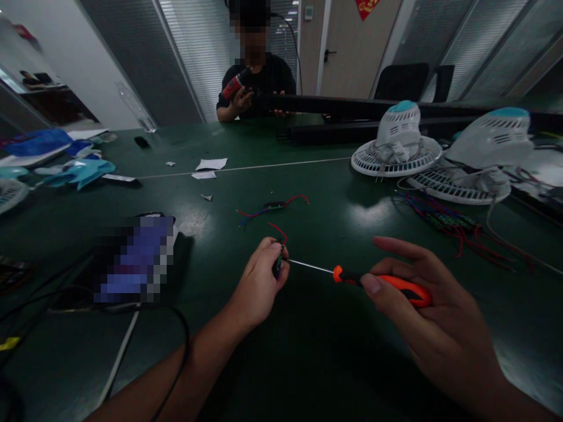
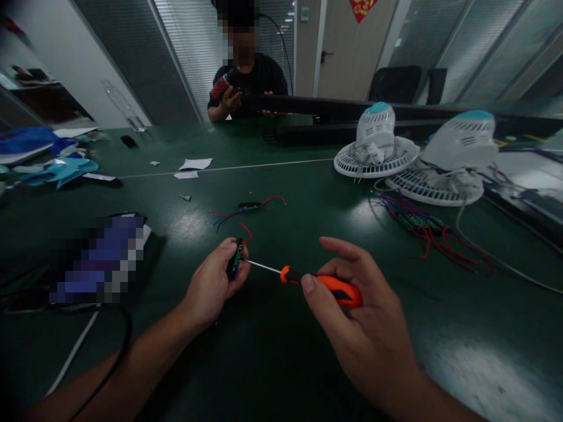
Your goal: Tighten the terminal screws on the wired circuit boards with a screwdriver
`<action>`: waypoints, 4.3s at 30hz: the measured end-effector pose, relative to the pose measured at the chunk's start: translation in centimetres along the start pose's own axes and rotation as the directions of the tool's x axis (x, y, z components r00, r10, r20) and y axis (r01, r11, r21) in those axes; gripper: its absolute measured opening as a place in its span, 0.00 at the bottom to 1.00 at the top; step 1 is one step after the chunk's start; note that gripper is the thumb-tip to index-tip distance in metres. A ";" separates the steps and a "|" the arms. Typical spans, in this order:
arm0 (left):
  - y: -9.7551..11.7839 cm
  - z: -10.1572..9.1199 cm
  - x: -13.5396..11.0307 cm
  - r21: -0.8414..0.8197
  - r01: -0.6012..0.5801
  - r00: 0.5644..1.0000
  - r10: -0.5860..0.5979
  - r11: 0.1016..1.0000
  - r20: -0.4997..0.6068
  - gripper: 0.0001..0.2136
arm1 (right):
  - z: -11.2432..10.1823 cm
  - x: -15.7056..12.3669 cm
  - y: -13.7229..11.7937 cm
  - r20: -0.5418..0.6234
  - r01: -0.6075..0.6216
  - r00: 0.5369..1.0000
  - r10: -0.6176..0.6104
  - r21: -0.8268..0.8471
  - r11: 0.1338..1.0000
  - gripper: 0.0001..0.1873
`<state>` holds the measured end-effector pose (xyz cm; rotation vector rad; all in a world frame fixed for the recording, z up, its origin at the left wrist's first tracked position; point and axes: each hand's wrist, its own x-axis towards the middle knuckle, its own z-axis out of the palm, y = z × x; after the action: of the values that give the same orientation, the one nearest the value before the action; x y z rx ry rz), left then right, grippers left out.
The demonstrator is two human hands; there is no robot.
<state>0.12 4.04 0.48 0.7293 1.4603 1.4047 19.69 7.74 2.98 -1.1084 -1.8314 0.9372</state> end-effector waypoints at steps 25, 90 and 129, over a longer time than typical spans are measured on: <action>2.6 -1.7 1.8 0.513 -0.074 0.993 0.019 0.855 0.113 0.11 | 1.6 1.8 2.2 0.168 -0.276 0.957 0.234 0.296 0.914 0.25; 5.1 -4.8 21.0 0.959 -0.065 0.973 0.231 0.277 -0.001 0.08 | 0.8 4.1 4.4 -0.027 -0.403 0.901 0.433 0.314 0.860 0.23; -2.0 1.8 0.1 0.816 -0.568 0.816 0.206 0.107 0.541 0.15 | -10.5 13.3 6.2 -0.120 -0.390 0.904 0.411 -0.626 0.675 0.18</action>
<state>2.07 4.52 -1.26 2.2229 1.8887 0.3975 26.97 24.08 5.15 -2.0004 -2.0331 0.5449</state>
